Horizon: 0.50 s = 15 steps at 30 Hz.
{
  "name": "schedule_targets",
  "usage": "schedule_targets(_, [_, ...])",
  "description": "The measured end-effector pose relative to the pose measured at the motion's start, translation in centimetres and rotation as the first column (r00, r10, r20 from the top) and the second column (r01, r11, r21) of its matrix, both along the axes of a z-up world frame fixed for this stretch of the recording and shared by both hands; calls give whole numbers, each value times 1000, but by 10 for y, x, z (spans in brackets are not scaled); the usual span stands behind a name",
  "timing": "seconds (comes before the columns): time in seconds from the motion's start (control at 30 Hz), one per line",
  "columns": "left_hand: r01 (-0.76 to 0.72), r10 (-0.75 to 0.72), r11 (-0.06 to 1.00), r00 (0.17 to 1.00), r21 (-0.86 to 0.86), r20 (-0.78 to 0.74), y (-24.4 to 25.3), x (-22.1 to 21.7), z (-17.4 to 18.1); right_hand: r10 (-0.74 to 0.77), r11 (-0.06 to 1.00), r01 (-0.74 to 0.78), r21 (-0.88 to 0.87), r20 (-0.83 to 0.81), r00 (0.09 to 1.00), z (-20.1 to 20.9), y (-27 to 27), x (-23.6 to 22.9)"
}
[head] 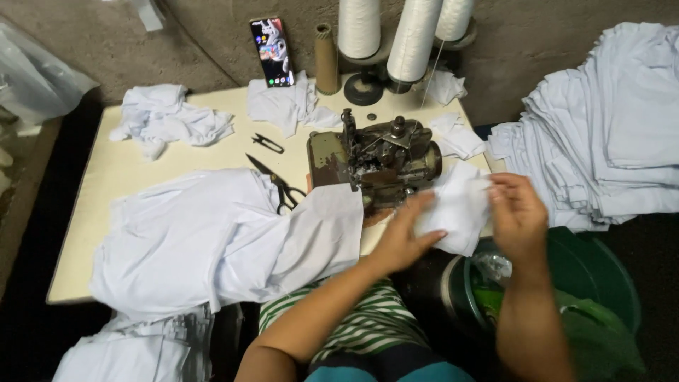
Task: The person is folding and aligning white fabric pieces on a workbench in a sewing factory environment.
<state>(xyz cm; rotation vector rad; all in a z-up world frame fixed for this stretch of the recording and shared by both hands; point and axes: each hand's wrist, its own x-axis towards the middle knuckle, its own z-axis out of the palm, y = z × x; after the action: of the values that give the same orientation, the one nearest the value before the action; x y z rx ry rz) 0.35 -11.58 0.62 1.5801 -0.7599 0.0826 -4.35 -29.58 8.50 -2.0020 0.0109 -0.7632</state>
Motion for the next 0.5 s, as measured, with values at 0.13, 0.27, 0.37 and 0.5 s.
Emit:
schedule_targets(0.13, [111,-140,986,957,-125,-254,21,4,48,194,980,-191,52,-57,979,20,27,-5])
schedule_targets(0.27, [332,-405,911,832,-245,-379,44,6,25,388,894,-394,212,72,919,20,36,-1])
schedule_targets(0.37, [412,-451,891,753,-192,-479,74,5,-3,389,867,-405,290,113,914,6,32,7])
schedule_targets(0.5, [317,-495,867,646,-385,-582,115,-13,27,329,840,-369,398,167,930,-15,31,9])
